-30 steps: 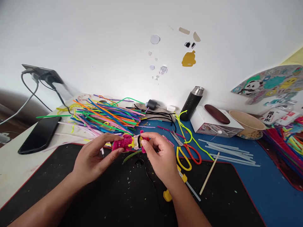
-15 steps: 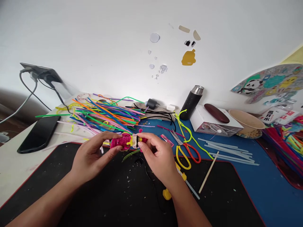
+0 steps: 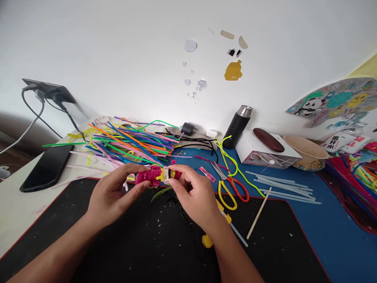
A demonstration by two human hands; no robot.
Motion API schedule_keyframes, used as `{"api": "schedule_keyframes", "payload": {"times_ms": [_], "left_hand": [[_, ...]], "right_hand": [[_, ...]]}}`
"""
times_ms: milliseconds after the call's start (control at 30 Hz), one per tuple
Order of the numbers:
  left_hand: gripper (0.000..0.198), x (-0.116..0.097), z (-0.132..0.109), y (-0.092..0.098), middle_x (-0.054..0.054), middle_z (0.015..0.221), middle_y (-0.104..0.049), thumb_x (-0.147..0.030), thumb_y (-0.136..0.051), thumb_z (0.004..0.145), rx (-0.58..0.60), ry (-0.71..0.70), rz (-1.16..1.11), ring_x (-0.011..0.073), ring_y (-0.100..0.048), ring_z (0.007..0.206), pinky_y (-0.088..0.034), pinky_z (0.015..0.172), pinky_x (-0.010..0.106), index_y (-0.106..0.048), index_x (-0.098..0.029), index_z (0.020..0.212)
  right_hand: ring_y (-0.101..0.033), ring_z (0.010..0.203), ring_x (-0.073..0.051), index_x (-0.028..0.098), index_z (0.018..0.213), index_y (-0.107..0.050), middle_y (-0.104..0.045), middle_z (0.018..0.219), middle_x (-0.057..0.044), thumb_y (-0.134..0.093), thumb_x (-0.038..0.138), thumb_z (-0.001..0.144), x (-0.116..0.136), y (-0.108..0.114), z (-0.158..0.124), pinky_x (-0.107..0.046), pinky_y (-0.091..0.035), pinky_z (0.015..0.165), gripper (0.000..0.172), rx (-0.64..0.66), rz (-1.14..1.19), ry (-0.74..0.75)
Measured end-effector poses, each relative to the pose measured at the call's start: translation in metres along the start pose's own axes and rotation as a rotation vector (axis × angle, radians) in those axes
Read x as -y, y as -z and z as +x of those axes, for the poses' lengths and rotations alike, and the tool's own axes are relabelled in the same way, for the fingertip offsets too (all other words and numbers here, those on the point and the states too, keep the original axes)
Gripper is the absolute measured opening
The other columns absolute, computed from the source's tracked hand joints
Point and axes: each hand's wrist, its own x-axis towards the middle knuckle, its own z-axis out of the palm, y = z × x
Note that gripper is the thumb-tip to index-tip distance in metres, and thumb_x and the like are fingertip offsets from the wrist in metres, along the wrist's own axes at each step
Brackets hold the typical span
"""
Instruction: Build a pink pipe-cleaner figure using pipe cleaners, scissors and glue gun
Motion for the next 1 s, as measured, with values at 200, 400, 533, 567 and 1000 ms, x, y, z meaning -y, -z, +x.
{"api": "schedule_keyframes", "payload": {"times_ms": [200, 400, 533, 567, 1000], "left_hand": [[0.018, 0.0009, -0.0015, 0.0005, 0.004, 0.101, -0.084, -0.036, -0.075, 0.098, 0.006, 0.028, -0.005, 0.0204, -0.078, 0.083, -0.061, 0.077, 0.029, -0.075, -0.025, 0.112], [0.017, -0.0003, -0.0006, -0.0001, 0.003, 0.101, -0.084, -0.036, -0.075, 0.098, 0.008, 0.049, -0.026, 0.0211, -0.078, 0.085, -0.063, 0.080, 0.031, -0.075, -0.026, 0.111], [0.018, 0.0016, -0.0012, 0.0002, 0.005, 0.102, -0.084, -0.038, -0.074, 0.098, 0.015, 0.054, -0.023, 0.0224, -0.079, 0.086, -0.063, 0.079, 0.032, -0.076, -0.025, 0.110], [0.019, 0.0023, -0.0015, 0.0003, 0.005, 0.103, -0.084, -0.038, -0.074, 0.098, 0.016, 0.053, -0.018, 0.0223, -0.079, 0.087, -0.063, 0.079, 0.032, -0.076, -0.025, 0.111], [0.016, -0.0009, 0.0015, 0.0000, 0.005, 0.103, -0.085, -0.031, -0.071, 0.100, 0.007, -0.043, 0.033, 0.0198, -0.078, 0.085, -0.062, 0.078, 0.028, -0.074, -0.024, 0.113]], "right_hand": [[-0.051, 0.059, -0.014, 0.024, 0.124, -0.075, -0.052, 0.066, 0.006, -0.067, 0.032, 0.103, 0.0020, -0.0001, 0.0006, -0.028, -0.042, 0.060, 0.024, -0.003, -0.003, 0.003], [-0.052, 0.059, -0.015, 0.026, 0.124, -0.075, -0.053, 0.066, 0.006, -0.068, 0.034, 0.103, -0.0023, -0.0003, -0.0003, -0.028, -0.042, 0.060, 0.023, 0.005, -0.017, 0.002], [-0.053, 0.059, -0.015, 0.026, 0.125, -0.074, -0.054, 0.066, 0.006, -0.068, 0.034, 0.103, -0.0030, 0.0004, -0.0004, -0.028, -0.042, 0.059, 0.024, 0.009, -0.021, -0.004], [-0.053, 0.059, -0.015, 0.026, 0.124, -0.074, -0.053, 0.066, 0.006, -0.068, 0.033, 0.103, -0.0025, 0.0005, -0.0002, -0.028, -0.042, 0.059, 0.024, 0.009, -0.019, -0.005], [-0.051, 0.058, -0.015, 0.023, 0.120, -0.075, -0.053, 0.066, 0.005, -0.067, 0.035, 0.102, 0.0024, 0.0003, 0.0003, -0.029, -0.042, 0.057, 0.023, -0.049, 0.035, -0.004]]}}
